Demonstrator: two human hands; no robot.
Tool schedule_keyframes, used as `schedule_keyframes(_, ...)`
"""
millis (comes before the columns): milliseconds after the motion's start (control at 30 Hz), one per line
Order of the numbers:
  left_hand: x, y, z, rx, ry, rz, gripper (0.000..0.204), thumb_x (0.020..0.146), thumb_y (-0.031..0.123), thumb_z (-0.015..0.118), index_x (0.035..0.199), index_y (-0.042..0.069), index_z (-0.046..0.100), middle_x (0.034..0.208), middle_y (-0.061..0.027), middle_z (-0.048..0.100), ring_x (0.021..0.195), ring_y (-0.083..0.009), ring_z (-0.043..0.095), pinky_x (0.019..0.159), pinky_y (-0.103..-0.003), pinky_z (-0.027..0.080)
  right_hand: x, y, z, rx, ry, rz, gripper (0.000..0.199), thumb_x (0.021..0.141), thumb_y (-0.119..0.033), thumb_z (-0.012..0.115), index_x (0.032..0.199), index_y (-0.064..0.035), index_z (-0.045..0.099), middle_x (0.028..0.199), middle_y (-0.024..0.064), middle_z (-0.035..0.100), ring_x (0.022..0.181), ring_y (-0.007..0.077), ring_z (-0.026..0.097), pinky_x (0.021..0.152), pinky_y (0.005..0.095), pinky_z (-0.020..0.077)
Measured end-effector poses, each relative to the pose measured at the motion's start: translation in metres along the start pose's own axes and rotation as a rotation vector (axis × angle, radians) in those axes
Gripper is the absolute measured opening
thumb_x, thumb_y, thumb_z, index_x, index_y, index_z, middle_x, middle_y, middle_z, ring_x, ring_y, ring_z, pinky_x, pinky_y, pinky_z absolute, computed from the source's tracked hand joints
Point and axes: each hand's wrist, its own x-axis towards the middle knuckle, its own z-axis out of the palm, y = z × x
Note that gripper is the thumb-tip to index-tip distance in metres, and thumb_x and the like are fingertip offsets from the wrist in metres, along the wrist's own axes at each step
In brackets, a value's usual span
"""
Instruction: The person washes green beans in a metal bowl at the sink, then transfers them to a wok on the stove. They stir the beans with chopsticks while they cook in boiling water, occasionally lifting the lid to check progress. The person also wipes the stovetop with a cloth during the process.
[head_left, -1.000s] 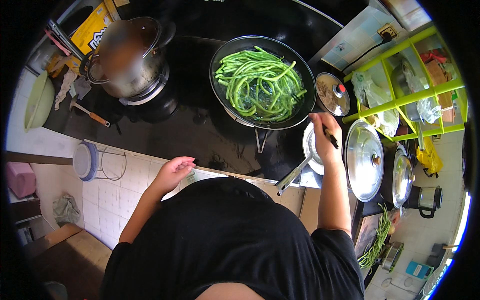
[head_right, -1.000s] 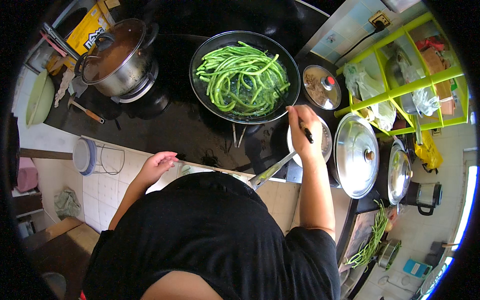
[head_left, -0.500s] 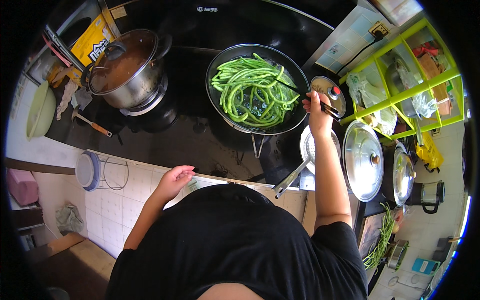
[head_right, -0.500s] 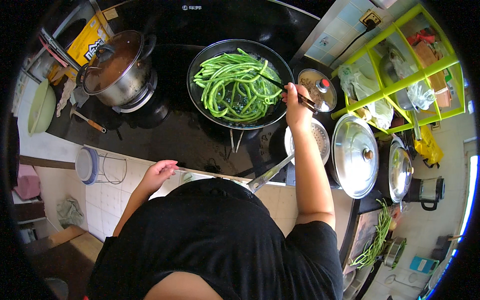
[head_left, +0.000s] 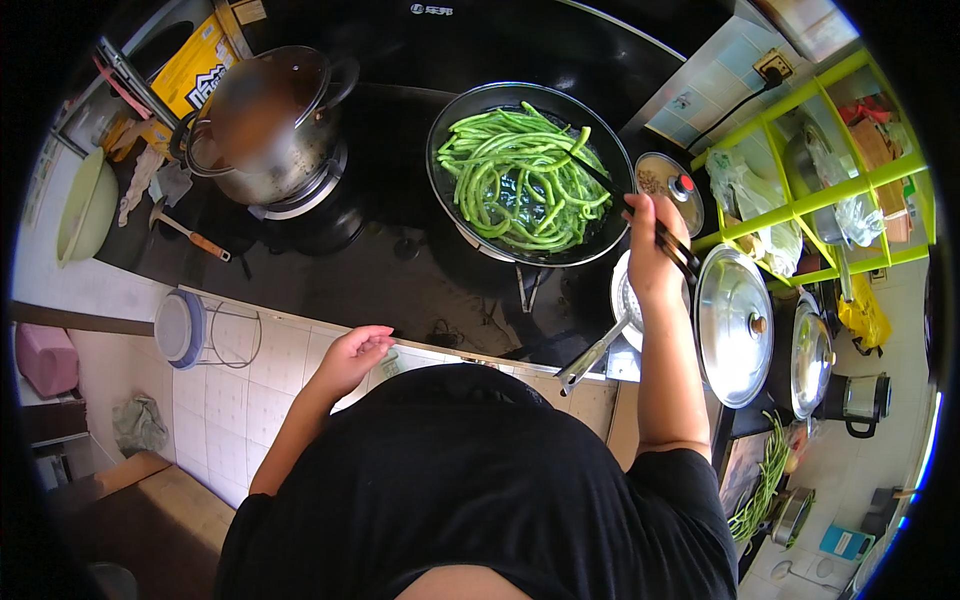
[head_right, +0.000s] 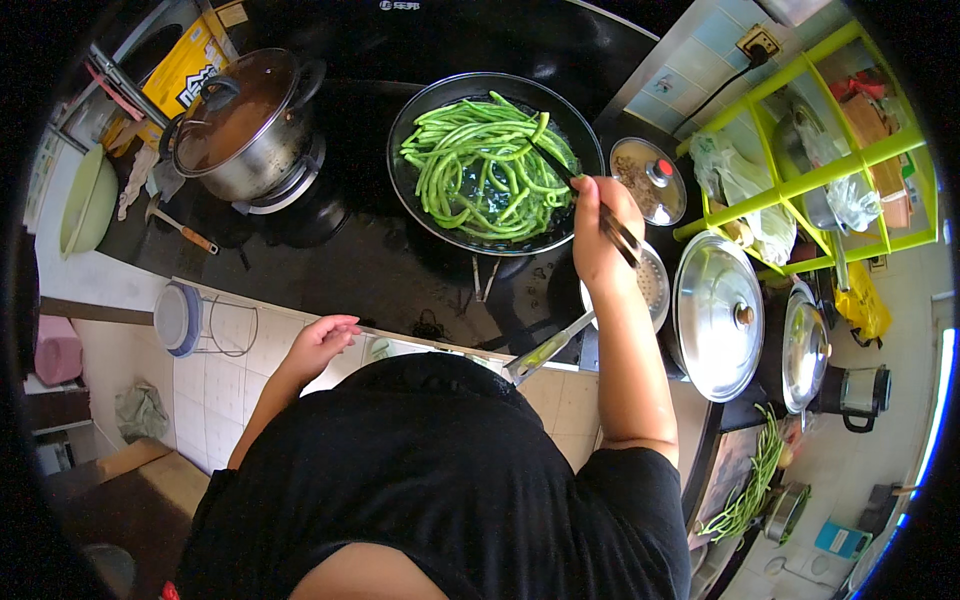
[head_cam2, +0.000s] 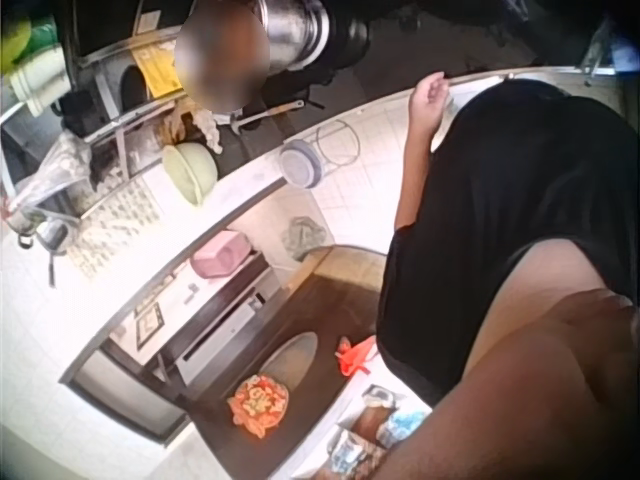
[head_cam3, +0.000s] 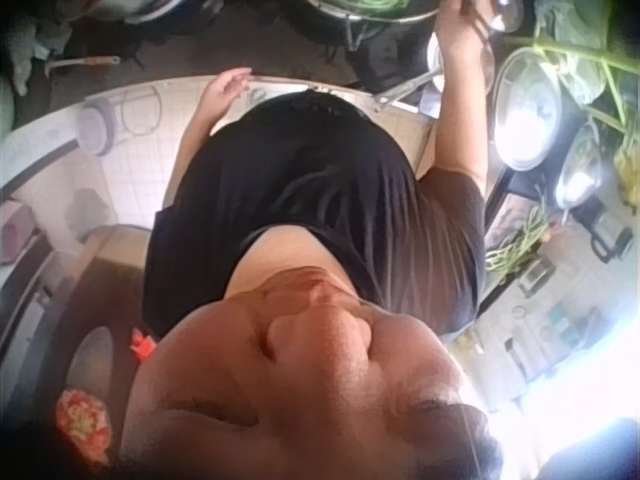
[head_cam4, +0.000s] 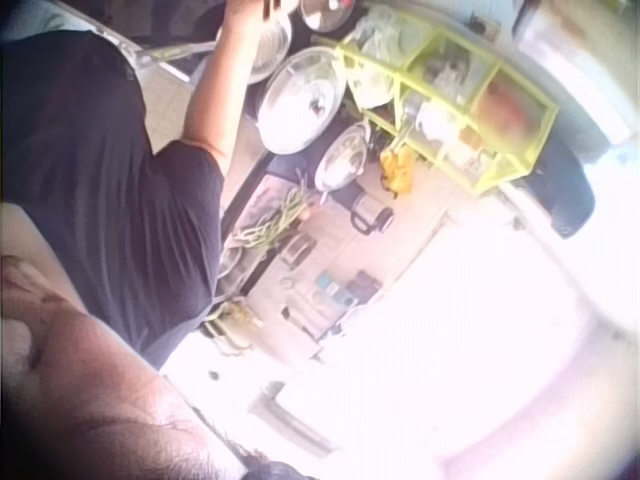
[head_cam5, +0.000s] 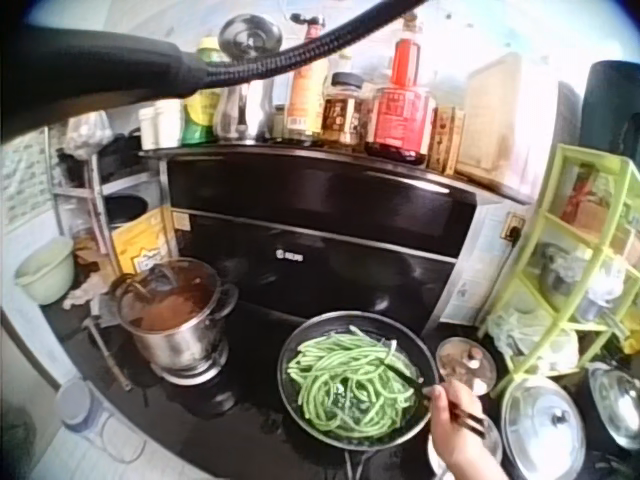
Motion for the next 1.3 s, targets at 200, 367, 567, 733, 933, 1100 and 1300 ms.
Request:
schedule_keyframes(200,0.0,-0.007,-0.002,0.007,-0.012,0.026,0.029,0.086,0.011,0.054,0.112,-0.001,0.052,0.1,-0.0095,0.06,0.092,-0.0135,0.056,0.084,-0.027,0.044,-0.018,-0.036,-0.023,-0.106,-0.351,-0.365,0.003,0.075,-0.002,0.06,0.075,-0.0023,0.057,0.071,0.0126,0.057,0.066,0.0305,0.056,0.06,0.0367,0.0449)
schedule_keyframes(367,0.002,-0.004,-0.002,0.024,-0.027,0.031,0.028,0.086,0.011,0.055,0.111,0.0,0.052,0.1,-0.0092,0.06,0.092,-0.0133,0.056,0.084,-0.027,0.044,-0.026,-0.029,-0.014,-0.127,-0.59,-0.653,0.016,0.064,-0.005,0.067,0.073,-0.005,0.053,0.07,0.0082,0.054,0.065,0.0265,0.052,0.06,0.0344,0.0441)
schedule_keyframes(567,0.003,0.0,-0.001,0.023,-0.035,0.009,0.027,0.086,0.01,0.055,0.111,0.0,0.052,0.1,-0.0088,0.059,0.093,-0.0132,0.055,0.084,-0.026,0.044,-0.01,0.011,0.002,-0.369,-0.652,-0.758,0.012,0.07,-0.014,0.062,0.071,-0.0071,0.052,0.072,0.0061,0.052,0.07,0.0255,0.051,0.064,0.0349,0.0425)
schedule_keyframes(733,0.003,-0.003,-0.002,0.018,-0.04,0.013,0.027,0.086,0.01,0.054,0.111,0.0,0.052,0.099,-0.0085,0.06,0.092,-0.0131,0.056,0.084,-0.026,0.044,-0.01,0.015,-0.004,-0.442,-0.704,-0.714,0.011,0.068,-0.012,0.063,0.076,-0.0084,0.056,0.075,0.0078,0.053,0.072,0.0267,0.052,0.064,0.036,0.0429)
schedule_keyframes(933,-0.002,-0.007,-0.003,-0.01,-0.027,0.001,0.028,0.086,0.01,0.055,0.111,0.0,0.052,0.099,-0.0082,0.06,0.091,-0.0125,0.055,0.083,-0.026,0.044,-0.002,-0.011,-0.052,-0.086,-0.581,-0.369,0.01,0.071,0.0,0.063,0.082,-0.0008,0.061,0.075,0.0109,0.057,0.069,0.0276,0.056,0.063,0.0327,0.0446)
schedule_keyframes(1100,-0.005,-0.005,-0.004,-0.003,-0.029,0.005,0.028,0.086,0.011,0.054,0.112,-0.001,0.052,0.099,-0.0084,0.06,0.092,-0.0128,0.055,0.083,-0.026,0.044,-0.006,-0.009,-0.076,-0.047,-0.37,0.033,0.01,0.081,-0.004,0.054,0.083,0.0001,0.062,0.074,0.0087,0.06,0.068,0.017,0.056,0.063,0.0274,0.0441)
schedule_keyframes(1300,-0.003,-0.001,-0.002,0.021,-0.045,0.007,0.029,0.086,0.011,0.054,0.113,0.0,0.051,0.101,-0.0082,0.06,0.092,-0.0126,0.055,0.082,-0.026,0.044,-0.02,0.015,-0.032,0.043,-0.433,0.112,0.012,0.083,-0.011,0.057,0.084,-0.0004,0.061,0.076,0.01,0.059,0.071,0.0187,0.056,0.065,0.028,0.0433)
